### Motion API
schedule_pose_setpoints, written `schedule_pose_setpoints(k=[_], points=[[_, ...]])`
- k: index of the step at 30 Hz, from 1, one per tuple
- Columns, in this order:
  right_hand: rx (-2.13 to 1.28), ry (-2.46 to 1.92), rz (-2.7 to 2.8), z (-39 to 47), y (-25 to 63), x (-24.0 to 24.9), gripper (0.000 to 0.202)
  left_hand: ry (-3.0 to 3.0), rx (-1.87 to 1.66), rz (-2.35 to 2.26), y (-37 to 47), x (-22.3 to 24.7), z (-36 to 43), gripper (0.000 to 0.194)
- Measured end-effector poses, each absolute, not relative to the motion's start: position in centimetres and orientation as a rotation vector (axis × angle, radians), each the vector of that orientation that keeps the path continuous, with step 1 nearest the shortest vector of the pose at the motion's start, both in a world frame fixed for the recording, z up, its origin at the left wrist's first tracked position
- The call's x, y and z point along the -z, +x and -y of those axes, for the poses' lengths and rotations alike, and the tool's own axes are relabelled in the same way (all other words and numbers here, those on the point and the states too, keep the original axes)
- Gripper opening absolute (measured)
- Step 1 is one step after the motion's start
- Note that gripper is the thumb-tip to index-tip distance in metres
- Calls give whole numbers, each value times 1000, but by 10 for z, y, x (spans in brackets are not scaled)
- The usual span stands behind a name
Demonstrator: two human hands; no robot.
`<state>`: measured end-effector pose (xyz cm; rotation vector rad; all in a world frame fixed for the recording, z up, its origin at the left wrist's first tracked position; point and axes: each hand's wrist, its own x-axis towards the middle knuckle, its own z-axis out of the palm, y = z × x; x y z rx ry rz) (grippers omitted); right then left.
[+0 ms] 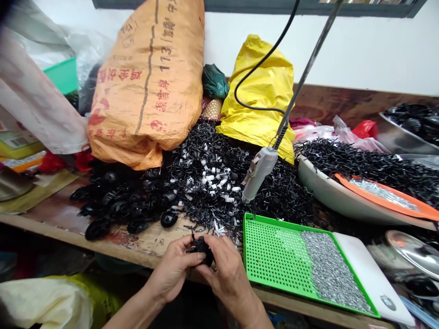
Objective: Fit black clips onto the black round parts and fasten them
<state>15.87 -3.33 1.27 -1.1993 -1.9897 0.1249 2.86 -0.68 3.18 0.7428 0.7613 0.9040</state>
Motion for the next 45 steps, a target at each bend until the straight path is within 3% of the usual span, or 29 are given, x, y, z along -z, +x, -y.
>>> schedule_pose_setpoints(k=[6,12,18,23,28,32,39,42,45], points=[[-253,-1194,1733,40,159,-14,45,756,-926,-768,24,-29,4,30],[-808,-1247,1358,37,157,-15,45,1102,-975,-752,25,-25,7,31],[-890,-1251,1266,34,152,-16,37,1204,-1001,-896,24,-17,9,45],[-868,-1195,1249,34,149,-22,31,1439,-1009,-957,21,-21,11,40],[-848,-1253,1423,29,156,-25,24,1269,-926,-800,22,-30,10,41],[-607,-1232,1888,29,163,-31,19,1048,-739,-718,15,-36,4,42],[-212,-1147,2504,39,163,-44,16,895,-277,-848,3,-36,-3,23],[-75,-1241,2405,37,157,-29,16,1096,-430,-968,12,-39,0,23],[-178,-1402,1916,31,143,-14,20,1538,-854,-1190,24,-37,6,26]])
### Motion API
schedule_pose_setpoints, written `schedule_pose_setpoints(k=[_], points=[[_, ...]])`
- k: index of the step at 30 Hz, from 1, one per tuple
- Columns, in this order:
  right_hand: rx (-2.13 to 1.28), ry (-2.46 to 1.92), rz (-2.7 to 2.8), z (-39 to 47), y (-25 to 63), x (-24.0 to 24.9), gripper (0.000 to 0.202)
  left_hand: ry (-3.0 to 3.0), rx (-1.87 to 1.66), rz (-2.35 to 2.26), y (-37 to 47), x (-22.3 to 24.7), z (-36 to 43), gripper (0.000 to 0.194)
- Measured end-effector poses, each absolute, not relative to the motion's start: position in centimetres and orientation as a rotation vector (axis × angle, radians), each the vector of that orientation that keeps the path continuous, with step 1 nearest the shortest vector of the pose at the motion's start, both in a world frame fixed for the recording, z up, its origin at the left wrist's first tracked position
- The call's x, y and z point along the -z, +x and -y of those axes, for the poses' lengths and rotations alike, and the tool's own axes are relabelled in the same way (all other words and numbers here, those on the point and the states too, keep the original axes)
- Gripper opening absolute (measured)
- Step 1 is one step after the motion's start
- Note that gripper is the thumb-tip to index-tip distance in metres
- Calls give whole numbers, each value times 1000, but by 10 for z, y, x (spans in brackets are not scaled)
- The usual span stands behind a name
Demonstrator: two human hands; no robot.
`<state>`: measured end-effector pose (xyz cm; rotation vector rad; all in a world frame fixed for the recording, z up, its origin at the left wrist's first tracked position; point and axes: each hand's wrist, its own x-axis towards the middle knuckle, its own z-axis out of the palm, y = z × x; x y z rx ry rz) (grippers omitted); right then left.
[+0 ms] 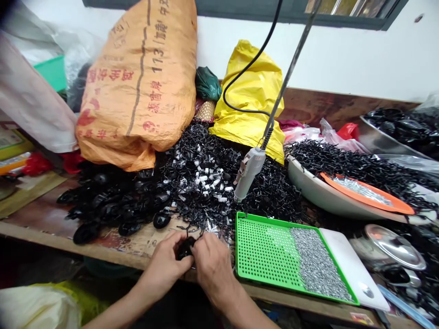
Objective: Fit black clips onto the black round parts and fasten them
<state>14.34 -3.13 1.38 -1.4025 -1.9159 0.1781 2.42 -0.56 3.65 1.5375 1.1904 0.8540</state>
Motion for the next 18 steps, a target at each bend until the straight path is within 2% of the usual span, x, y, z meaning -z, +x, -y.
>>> schedule_pose_setpoints(k=[3,5,8,10,12,14,17,18], points=[[-761,-1395,1205,26,127,-15,21,2022,-1298,-1309,29,-22,6,32],[-1180,-1285,802,25,121,-24,21,2320,-1491,-1130,27,-11,2,37],[-1593,-1109,433,27,123,-38,24,2495,-1523,-800,23,-5,-8,41],[-1725,-1004,309,29,133,-42,25,2303,-1440,-803,25,-8,-12,37],[-1684,-987,312,30,148,-44,23,1901,-1322,-926,30,-14,-14,31],[-1438,-1073,440,26,168,-46,21,1446,-1174,-986,36,-18,-14,28],[-775,-1224,643,10,207,-51,20,979,-1004,-925,42,-21,-8,31],[-551,-1253,673,3,221,-53,27,897,-966,-902,44,-21,-6,32]])
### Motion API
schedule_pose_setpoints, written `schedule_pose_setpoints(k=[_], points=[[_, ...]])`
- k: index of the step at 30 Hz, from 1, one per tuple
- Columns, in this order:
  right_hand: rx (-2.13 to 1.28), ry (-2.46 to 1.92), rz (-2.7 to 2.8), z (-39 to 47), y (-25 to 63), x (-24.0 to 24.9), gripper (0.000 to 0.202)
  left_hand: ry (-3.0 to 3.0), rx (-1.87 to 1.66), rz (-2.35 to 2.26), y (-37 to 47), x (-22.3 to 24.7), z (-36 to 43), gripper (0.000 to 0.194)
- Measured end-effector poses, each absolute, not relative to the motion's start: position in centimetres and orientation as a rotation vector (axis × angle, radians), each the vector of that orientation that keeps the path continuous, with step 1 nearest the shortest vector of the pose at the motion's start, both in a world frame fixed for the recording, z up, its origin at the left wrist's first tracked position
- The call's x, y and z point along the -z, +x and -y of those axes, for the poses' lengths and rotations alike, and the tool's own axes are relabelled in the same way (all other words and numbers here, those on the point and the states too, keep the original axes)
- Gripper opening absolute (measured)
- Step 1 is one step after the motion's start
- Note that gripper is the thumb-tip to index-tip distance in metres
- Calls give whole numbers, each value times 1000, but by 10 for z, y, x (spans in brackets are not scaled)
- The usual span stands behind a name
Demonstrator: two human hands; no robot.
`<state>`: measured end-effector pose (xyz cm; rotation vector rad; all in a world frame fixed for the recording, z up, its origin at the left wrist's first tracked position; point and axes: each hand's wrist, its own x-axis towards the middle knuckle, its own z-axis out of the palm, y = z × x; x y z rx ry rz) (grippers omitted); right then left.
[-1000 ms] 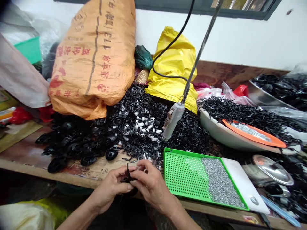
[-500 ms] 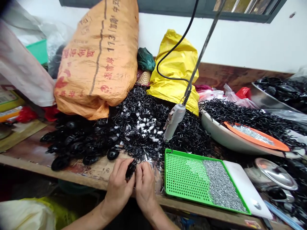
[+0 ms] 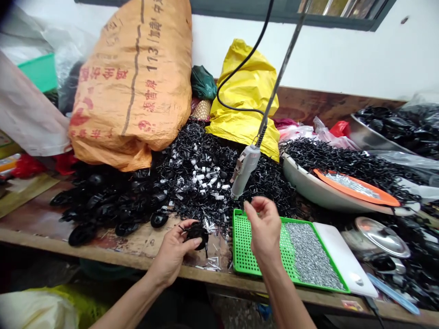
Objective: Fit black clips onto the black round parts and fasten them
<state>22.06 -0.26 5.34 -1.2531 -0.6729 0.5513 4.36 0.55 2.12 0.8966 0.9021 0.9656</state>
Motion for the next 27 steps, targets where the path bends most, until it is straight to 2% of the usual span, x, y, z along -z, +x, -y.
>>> schedule_pose_setpoints(k=[2,4,5,7,10,15,17,19,23,27], points=[[-376,-1326,774,-14,244,-58,50,812,-909,-859,45,-23,1,33],[-460,-1344,927,-31,258,-62,65,799,-848,-800,47,-27,8,31],[-560,-1315,1023,-38,262,-64,64,807,-818,-772,48,-28,11,29],[-729,-1214,1180,-51,262,-68,51,825,-751,-728,50,-32,16,27],[-757,-1126,1247,-60,256,-76,31,806,-665,-722,54,-35,21,27],[-463,-1177,1212,-41,256,-90,42,777,-618,-730,60,-35,21,29],[-334,-1293,1199,-24,262,-91,40,741,-581,-722,63,-33,21,31],[-367,-1346,1164,-7,269,-87,37,684,-548,-748,66,-31,22,33],[-649,-1163,1052,21,283,-79,38,615,-525,-785,71,-26,24,31],[-641,-1135,1042,35,296,-75,43,566,-504,-674,75,-24,24,28]])
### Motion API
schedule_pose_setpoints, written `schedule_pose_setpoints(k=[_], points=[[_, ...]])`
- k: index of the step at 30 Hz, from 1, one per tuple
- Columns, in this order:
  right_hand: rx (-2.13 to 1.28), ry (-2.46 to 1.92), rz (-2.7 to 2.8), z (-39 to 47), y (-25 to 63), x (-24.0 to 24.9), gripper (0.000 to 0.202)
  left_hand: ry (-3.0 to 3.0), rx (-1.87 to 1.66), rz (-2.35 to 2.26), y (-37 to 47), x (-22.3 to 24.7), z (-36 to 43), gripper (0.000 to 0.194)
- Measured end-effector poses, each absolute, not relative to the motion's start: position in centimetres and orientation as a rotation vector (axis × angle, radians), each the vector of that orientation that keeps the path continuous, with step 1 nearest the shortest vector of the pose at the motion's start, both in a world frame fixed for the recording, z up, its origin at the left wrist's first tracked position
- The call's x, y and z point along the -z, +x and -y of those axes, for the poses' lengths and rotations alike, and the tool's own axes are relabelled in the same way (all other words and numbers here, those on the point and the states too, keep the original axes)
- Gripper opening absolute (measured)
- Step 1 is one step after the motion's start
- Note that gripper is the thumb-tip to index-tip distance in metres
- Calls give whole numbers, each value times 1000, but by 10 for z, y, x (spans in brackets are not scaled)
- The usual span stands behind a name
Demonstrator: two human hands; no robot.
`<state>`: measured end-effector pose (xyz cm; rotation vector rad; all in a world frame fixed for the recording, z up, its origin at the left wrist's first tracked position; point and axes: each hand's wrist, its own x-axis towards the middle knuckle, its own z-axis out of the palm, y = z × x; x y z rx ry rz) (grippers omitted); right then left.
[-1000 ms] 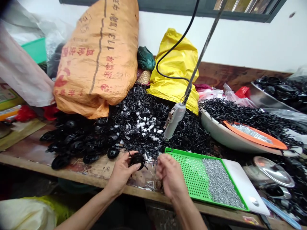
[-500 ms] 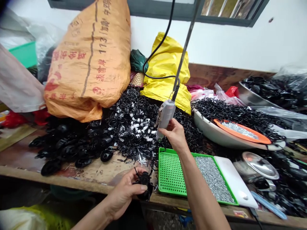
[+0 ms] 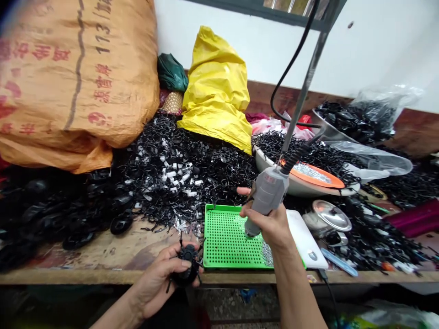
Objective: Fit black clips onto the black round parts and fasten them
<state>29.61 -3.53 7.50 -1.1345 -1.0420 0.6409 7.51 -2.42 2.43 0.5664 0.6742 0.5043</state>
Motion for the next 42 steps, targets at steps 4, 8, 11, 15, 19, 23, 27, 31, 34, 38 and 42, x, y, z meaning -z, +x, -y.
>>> schedule_pose_setpoints(k=[4,8,11,15,19,23,27,31,34,38,42], points=[[-480,-1144,971,35,301,-68,52,544,-556,-766,79,-26,24,26],[-404,-1126,883,31,299,-60,45,571,-599,-857,82,-25,25,27],[-358,-1118,844,29,299,-55,42,585,-612,-875,83,-22,26,27],[-327,-1119,839,30,302,-50,39,583,-613,-888,85,-19,27,29],[-315,-1103,835,32,302,-48,39,593,-605,-885,85,-18,28,28],[-294,-1098,829,34,301,-47,40,593,-602,-879,84,-17,28,27],[-285,-1106,818,35,300,-44,42,588,-603,-891,85,-17,29,26],[-277,-1109,811,35,300,-44,41,597,-590,-894,87,-19,30,24],[-293,-1086,820,38,297,-55,39,637,-572,-872,87,-19,32,23],[-388,-1010,847,49,282,-79,37,661,-567,-832,86,-17,34,24],[-532,-921,881,58,254,-93,34,652,-552,-816,86,-18,35,24]])
